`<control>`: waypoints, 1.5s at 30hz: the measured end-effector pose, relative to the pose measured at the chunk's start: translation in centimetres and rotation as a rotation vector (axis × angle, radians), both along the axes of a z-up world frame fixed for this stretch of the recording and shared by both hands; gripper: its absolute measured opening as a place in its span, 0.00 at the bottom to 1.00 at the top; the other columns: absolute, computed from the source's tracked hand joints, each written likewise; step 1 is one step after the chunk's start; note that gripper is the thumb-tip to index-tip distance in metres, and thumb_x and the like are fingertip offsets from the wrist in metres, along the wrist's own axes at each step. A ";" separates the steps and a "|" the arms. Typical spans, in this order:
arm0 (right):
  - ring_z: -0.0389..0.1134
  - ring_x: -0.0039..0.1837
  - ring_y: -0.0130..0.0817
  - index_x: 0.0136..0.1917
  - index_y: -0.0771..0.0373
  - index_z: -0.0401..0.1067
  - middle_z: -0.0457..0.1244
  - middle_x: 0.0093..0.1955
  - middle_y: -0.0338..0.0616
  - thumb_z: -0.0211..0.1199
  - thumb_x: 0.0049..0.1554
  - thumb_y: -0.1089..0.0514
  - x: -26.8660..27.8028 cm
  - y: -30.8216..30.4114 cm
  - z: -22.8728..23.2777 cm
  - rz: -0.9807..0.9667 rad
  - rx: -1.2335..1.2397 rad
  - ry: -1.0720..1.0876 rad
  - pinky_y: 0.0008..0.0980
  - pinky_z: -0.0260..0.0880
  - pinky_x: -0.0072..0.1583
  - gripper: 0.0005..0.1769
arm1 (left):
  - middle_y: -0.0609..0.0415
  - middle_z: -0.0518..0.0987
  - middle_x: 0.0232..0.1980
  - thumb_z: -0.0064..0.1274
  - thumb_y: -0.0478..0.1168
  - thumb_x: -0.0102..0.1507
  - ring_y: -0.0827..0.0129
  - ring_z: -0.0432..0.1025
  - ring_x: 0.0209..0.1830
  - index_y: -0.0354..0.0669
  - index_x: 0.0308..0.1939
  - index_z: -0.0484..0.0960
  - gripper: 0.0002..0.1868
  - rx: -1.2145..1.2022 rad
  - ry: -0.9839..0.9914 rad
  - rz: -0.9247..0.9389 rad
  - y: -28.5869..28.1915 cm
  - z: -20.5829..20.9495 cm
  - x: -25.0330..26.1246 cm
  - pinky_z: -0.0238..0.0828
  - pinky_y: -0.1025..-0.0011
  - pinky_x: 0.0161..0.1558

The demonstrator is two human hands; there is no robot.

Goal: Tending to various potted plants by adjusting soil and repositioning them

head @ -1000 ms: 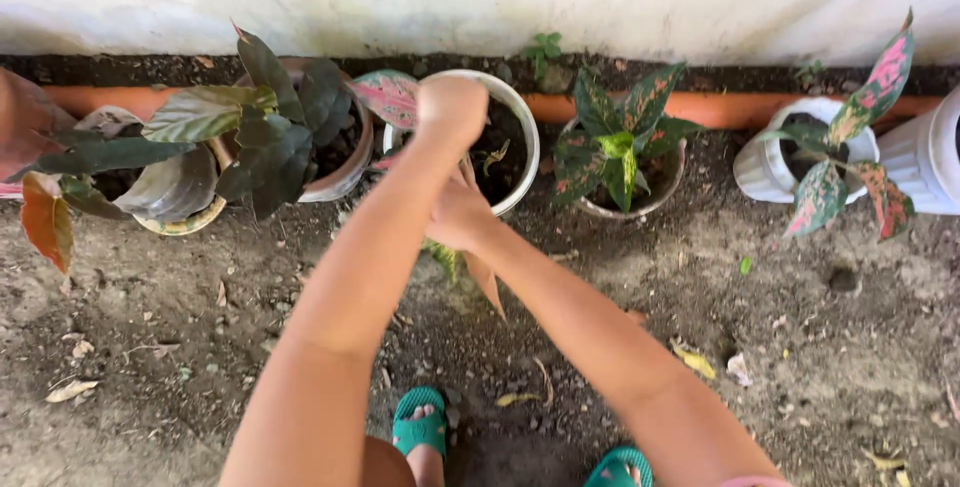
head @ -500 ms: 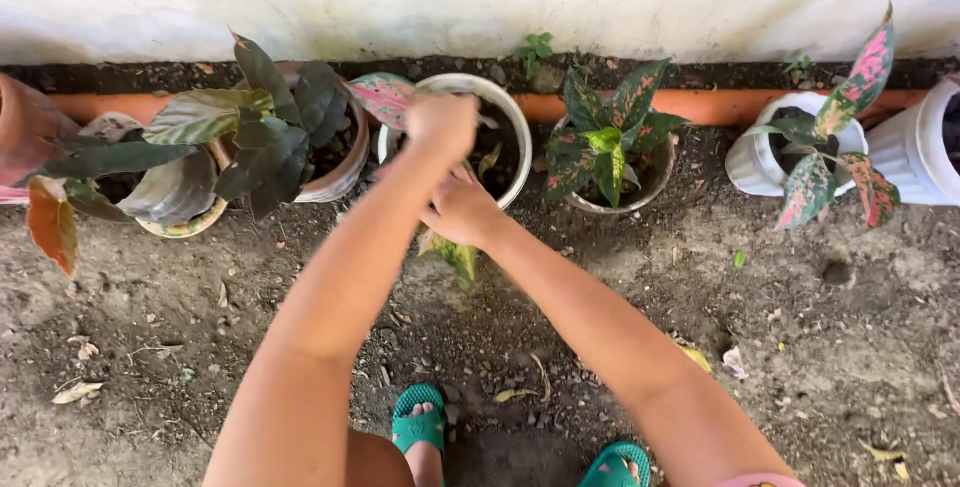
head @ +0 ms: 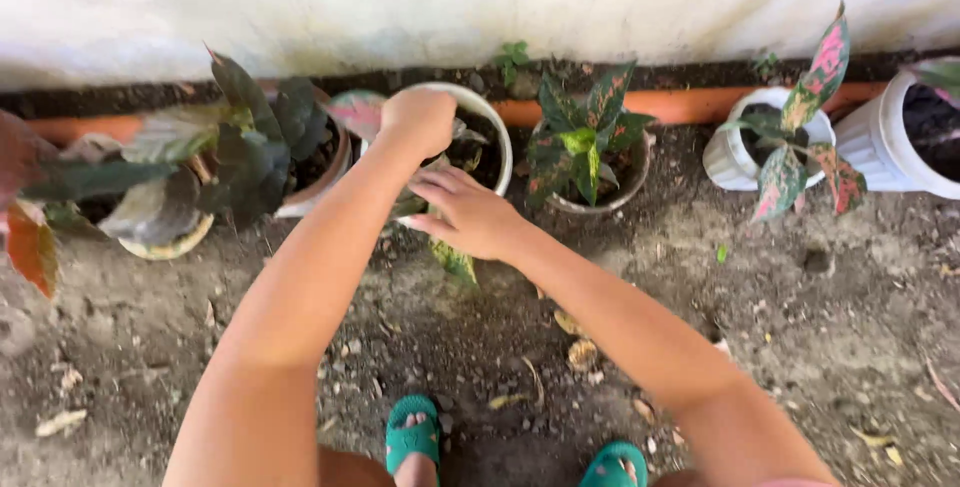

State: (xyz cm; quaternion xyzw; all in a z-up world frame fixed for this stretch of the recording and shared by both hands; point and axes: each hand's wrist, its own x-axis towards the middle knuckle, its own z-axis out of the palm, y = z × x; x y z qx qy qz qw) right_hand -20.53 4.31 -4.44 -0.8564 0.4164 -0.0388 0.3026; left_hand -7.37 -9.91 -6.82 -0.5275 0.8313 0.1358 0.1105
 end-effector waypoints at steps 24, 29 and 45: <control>0.66 0.59 0.50 0.60 0.64 0.65 0.63 0.57 0.53 0.57 0.62 0.61 -13.1 -5.4 -14.3 -0.271 -0.276 -0.107 0.54 0.60 0.68 0.13 | 0.64 0.58 0.21 0.54 0.28 0.68 0.75 0.48 0.21 0.51 0.24 0.75 0.18 -0.043 -0.464 -0.094 -0.4 7.5 -3.7 0.55 0.75 0.27; 0.31 0.86 0.40 0.83 0.63 0.36 0.35 0.87 0.47 0.37 0.66 0.51 -13.0 -6.0 1.1 -0.897 0.328 -0.453 0.43 0.27 0.83 0.35 | 0.61 0.58 0.23 0.46 0.25 0.61 0.69 0.52 0.21 0.51 0.23 0.69 0.16 -0.068 -0.397 -0.008 -4.6 6.8 -4.7 0.54 0.71 0.27; 0.20 0.85 0.63 0.86 0.55 0.35 0.27 0.87 0.60 0.25 0.67 0.28 -19.7 -6.5 -4.2 -0.777 0.538 -0.997 0.68 0.21 0.78 0.44 | 0.48 0.82 0.28 0.47 0.32 0.63 0.52 0.82 0.32 0.44 0.37 0.87 0.11 -0.355 0.222 -0.288 8.8 -0.2 -13.4 0.77 0.52 0.33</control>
